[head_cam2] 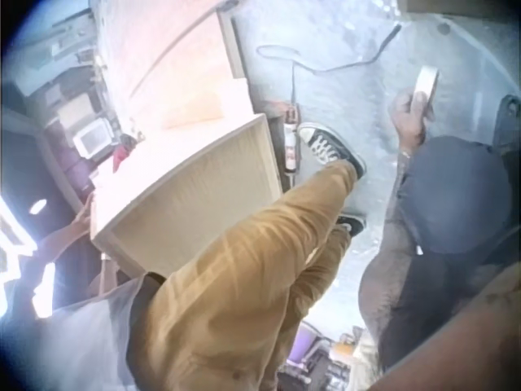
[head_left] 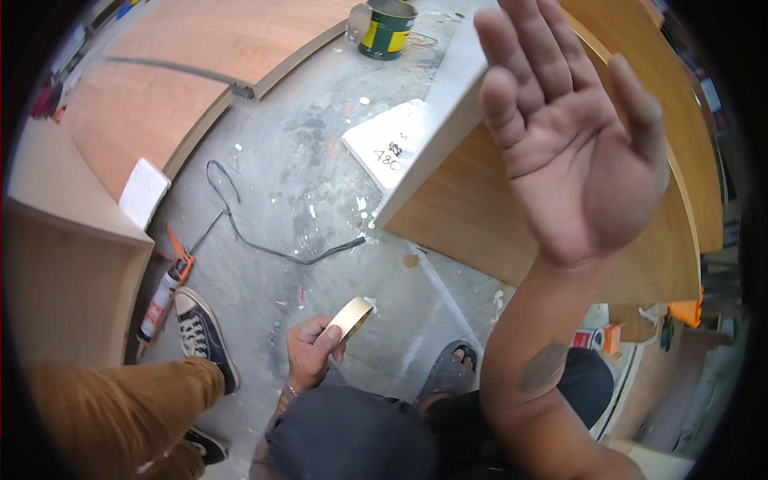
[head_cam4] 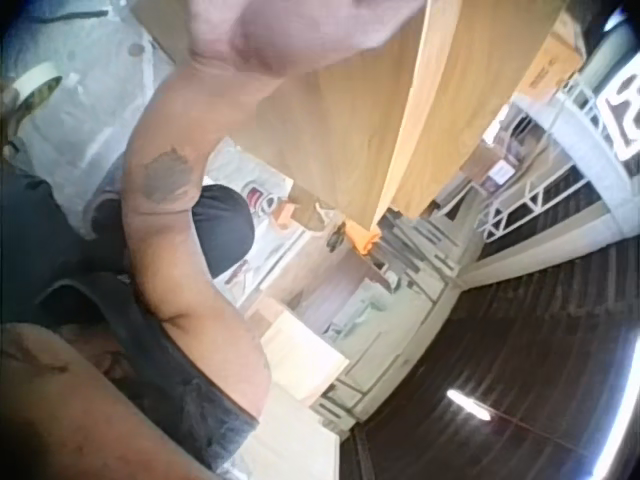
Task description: The person applies masking tape to the edges of wooden furniture panels by hand.
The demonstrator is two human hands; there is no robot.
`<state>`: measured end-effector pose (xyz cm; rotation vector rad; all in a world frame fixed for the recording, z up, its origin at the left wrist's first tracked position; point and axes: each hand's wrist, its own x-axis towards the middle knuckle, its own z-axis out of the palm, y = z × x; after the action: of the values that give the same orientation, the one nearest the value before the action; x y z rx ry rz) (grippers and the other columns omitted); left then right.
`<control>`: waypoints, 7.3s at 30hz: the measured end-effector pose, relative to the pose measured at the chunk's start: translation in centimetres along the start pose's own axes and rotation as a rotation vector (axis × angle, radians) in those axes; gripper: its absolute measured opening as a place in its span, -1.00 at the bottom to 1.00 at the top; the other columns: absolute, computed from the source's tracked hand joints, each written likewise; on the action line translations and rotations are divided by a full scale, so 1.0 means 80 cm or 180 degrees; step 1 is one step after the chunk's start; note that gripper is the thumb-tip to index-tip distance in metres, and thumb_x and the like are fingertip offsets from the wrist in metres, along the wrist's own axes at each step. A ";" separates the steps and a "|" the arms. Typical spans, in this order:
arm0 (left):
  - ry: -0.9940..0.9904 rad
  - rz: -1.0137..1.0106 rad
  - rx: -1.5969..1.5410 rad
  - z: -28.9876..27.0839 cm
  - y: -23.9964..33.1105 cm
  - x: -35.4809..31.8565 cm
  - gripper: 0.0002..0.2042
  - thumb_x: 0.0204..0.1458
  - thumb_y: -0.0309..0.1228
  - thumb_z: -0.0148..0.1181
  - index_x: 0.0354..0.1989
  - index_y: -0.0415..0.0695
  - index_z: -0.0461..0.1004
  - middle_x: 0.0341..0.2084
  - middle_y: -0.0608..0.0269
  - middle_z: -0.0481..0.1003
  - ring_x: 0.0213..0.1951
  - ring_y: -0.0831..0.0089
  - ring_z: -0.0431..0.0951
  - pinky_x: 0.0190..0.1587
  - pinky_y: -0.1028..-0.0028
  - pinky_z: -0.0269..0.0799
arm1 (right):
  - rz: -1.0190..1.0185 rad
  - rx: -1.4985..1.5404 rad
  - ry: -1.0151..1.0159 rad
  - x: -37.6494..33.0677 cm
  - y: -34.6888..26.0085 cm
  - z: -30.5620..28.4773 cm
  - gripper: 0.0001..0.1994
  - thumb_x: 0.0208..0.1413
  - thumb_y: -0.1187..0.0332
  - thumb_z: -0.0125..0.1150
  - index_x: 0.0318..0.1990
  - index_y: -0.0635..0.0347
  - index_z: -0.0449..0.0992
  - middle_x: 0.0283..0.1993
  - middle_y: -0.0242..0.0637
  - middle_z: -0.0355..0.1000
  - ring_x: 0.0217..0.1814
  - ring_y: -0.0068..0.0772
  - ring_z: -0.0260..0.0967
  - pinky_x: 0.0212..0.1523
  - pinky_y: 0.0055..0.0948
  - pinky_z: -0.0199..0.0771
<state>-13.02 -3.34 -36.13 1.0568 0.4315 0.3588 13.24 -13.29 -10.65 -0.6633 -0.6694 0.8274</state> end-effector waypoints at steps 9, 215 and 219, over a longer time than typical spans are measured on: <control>-0.0221 -0.0193 0.0526 0.002 0.022 0.015 -0.73 0.25 -0.30 0.14 -0.33 -0.30 0.56 -0.68 0.36 0.47 -0.59 0.67 0.41 -0.51 0.56 0.29 | -0.0569 -0.1751 0.1849 -0.015 0.202 -0.090 -0.64 0.28 0.46 -0.01 0.14 0.52 0.44 0.14 0.08 0.48 0.14 -0.08 0.50 0.18 -0.20 0.50; -0.1422 -0.2606 0.1001 0.683 0.602 -0.126 -0.59 0.32 -0.21 0.06 0.31 0.07 0.27 0.10 0.14 0.48 0.00 0.32 0.54 0.01 0.30 0.54 | 0.1388 -0.3723 0.1813 -0.416 -0.608 0.363 -0.67 0.02 0.16 0.17 -0.18 0.23 0.56 -0.40 0.02 0.56 -0.26 0.10 0.56 -0.08 0.04 0.48; -0.1504 -0.2749 0.1114 0.718 0.567 -0.147 -0.56 0.30 -0.24 0.10 0.33 0.00 0.27 -0.03 0.22 0.50 -0.11 0.42 0.50 -0.03 0.42 0.47 | 0.1444 -0.3790 0.1786 -0.488 -0.669 0.343 -0.63 0.05 0.08 0.18 -0.22 0.23 0.62 -0.30 -0.02 0.59 -0.16 0.08 0.56 -0.10 -0.02 0.53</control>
<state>2.31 -31.91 30.50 1.1447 0.4874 -0.7447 -3.80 -65.34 35.58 -2.0948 -0.4410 0.5297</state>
